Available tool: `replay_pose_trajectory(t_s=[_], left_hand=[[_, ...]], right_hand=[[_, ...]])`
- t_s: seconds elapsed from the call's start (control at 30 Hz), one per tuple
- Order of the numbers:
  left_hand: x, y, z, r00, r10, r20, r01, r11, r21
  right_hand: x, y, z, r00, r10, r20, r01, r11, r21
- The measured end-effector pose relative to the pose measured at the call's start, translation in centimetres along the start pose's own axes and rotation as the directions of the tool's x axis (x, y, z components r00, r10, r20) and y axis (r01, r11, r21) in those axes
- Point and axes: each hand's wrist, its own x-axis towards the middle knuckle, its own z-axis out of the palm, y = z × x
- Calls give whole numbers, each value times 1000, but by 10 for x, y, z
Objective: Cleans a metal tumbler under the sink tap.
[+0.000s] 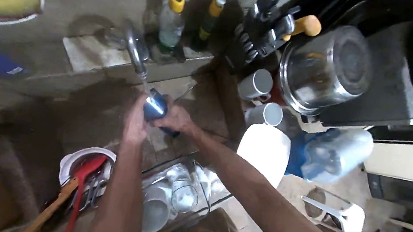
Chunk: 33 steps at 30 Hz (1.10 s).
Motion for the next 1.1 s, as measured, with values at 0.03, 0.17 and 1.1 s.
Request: replay_pose_trajectory(t_s=[0.03, 0.17, 1.1], left_hand=[[-1, -3, 4, 997, 78, -6, -78, 997, 17], [-9, 0, 3, 969, 239, 57, -235, 970, -63], [-5, -7, -11, 931, -366, 9, 340, 874, 348]], right_hand=[[0, 1, 1, 999, -22, -38, 20, 998, -58], [-7, 13, 7, 973, -137, -187, 139, 990, -3], [-6, 4, -27, 980, -64, 186, 68, 998, -14]])
